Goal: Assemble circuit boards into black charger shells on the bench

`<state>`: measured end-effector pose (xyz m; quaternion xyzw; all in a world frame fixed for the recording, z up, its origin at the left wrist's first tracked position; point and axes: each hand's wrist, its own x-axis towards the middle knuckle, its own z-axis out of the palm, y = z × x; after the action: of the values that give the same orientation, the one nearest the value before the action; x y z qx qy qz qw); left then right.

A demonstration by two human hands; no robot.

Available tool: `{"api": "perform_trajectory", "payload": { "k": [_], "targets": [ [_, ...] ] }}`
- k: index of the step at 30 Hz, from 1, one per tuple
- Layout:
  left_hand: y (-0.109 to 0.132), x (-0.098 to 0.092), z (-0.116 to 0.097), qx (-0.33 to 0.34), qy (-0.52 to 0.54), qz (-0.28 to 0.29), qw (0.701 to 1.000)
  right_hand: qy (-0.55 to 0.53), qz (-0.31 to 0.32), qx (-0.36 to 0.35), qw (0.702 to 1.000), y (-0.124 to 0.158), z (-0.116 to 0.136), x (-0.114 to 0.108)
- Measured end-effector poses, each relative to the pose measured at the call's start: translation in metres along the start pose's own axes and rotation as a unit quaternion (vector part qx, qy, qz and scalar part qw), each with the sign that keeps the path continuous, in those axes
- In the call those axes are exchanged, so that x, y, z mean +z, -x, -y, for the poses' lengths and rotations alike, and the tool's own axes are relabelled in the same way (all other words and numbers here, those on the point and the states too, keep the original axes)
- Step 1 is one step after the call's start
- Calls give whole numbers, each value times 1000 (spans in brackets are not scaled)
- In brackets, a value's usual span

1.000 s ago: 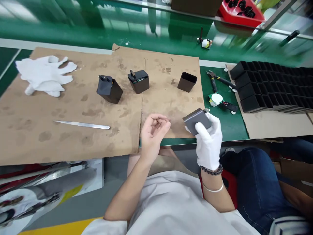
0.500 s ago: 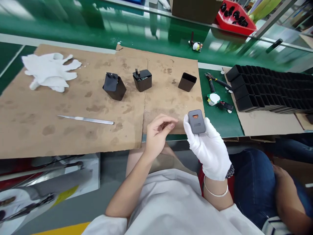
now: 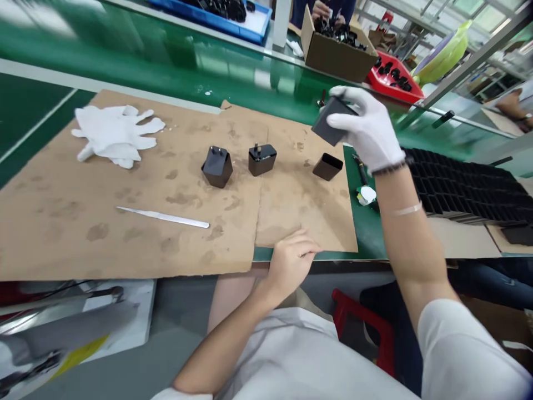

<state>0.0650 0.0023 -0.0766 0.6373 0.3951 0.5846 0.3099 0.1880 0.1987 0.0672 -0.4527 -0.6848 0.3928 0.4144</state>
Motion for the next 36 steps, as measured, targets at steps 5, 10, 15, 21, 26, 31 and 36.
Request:
{"api": "perform_trajectory", "payload": {
  "k": [5,10,15,21,26,31,36],
  "targets": [
    [2,-1,1,53,-62,27,996,279,-11,24,960,-144,-45,18],
    [2,1,-2,72,-98,11,993,338,30,53,939,-184,-81,37],
    [-2,8,-7,83,-108,20,991,384,128,93,910,-196,-83,2],
    [-7,10,-12,49,-118,50,991,453,127,86,878,-208,-112,-26],
    [-7,11,-12,43,-119,59,990,461,110,82,877,-210,-129,-8],
    [-10,10,-11,-21,-101,88,991,428,78,78,897,-197,-113,-2],
    [-17,-12,-30,-132,-53,141,980,354,29,53,933,-138,-72,-36]
  ]
}}
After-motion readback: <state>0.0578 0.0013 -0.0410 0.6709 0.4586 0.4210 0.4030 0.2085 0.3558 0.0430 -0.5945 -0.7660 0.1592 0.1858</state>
